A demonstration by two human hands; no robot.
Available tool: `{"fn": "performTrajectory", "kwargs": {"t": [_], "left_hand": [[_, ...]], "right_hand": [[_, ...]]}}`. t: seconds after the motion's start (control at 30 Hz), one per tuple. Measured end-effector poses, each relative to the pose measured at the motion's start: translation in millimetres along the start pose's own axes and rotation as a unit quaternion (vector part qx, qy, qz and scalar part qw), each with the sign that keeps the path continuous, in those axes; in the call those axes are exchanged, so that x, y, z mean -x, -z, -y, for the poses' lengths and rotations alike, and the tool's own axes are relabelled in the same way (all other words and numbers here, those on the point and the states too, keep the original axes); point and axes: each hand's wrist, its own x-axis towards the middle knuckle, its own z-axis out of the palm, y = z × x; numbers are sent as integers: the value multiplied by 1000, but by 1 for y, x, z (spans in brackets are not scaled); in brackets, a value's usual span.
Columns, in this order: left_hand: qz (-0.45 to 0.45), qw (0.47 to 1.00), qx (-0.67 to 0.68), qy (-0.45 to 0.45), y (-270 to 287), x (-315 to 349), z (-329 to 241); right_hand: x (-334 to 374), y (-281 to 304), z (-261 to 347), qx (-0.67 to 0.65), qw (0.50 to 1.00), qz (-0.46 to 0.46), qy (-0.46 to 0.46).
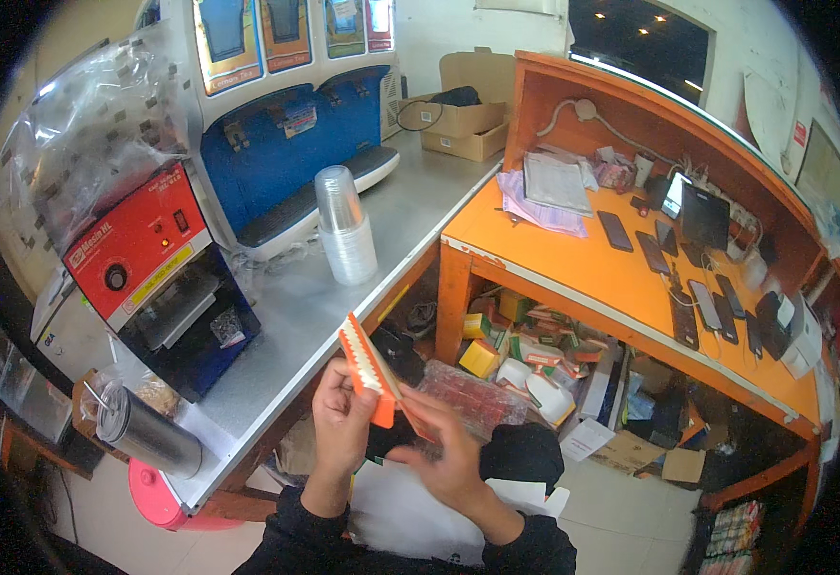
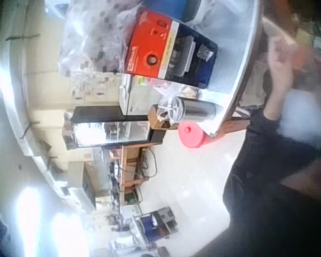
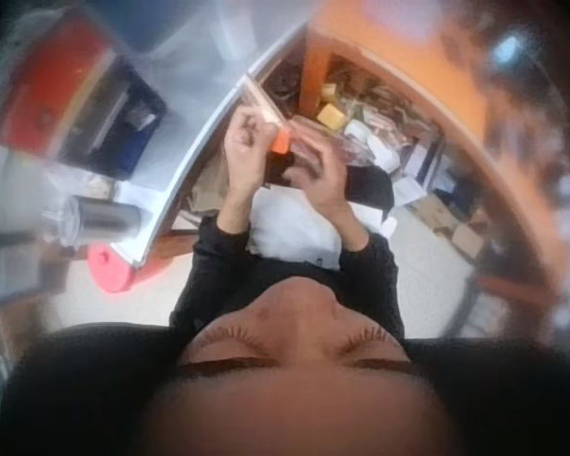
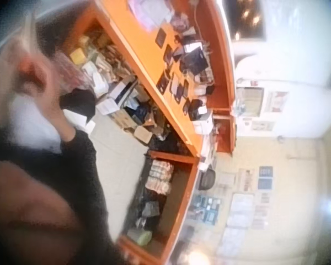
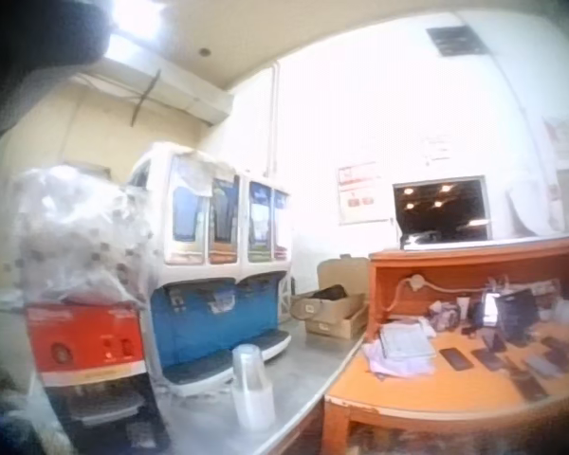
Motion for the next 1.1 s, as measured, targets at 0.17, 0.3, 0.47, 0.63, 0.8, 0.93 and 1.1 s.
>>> {"fn": "performTrajectory", "kwargs": {"t": [0.17,0.3,0.47,0.63,0.8,0.93,1.1], "left_hand": [[27,998,-47,-35,-1,1,8],[-20,987,-127,-97,1,-4,15],[-23,956,-242,-163,-10,4,16],[34,942,-303,-142,-16,8,8],[82,935,-321,-129,-6,3,0],[59,938,-310,-144,-6,5,2],[-84,972,-209,-73,-20,14,18]], "right_hand": [[-2,16,-5,-103,988,-108,-45],[-7,17,1,-100,988,-114,-37],[-16,20,-3,90,988,-102,67],[-17,23,-6,112,984,-113,74],[-15,24,-5,81,991,-97,52],[-12,13,-2,163,975,-119,95],[2,-23,6,236,968,-83,20]]}}
